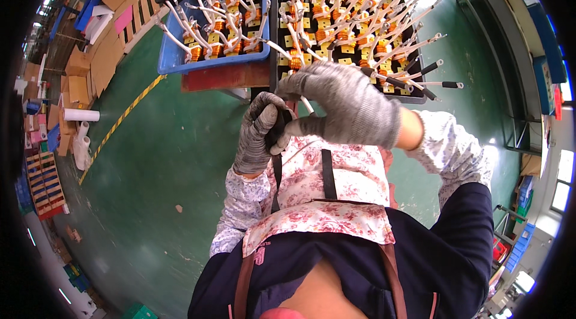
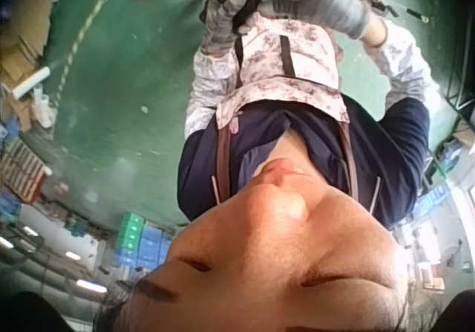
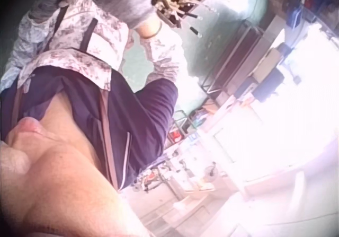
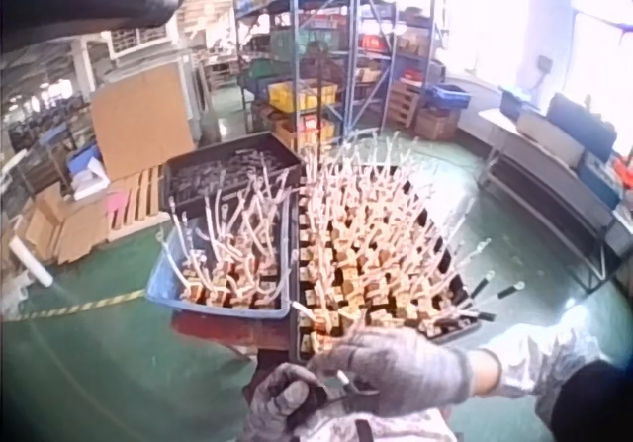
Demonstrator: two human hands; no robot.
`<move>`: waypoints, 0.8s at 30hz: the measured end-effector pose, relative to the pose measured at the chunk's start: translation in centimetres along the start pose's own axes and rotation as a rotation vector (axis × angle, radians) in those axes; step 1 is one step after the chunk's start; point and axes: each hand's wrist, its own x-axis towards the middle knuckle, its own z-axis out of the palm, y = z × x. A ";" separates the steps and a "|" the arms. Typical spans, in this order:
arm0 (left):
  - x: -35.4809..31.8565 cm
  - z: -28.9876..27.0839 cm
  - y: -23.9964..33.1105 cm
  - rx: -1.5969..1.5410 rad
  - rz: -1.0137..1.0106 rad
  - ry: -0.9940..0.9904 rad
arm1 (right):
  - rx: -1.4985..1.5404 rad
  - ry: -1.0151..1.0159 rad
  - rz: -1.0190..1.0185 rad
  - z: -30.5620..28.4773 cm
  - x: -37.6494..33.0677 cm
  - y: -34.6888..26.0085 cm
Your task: Picking up electronic components with wires from a tray and inspecting or adjusting the connectors.
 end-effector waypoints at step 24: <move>1.0 0.2 0.4 0.296 0.152 0.114 | -0.053 0.434 0.012 6.0 -1.5 -1.5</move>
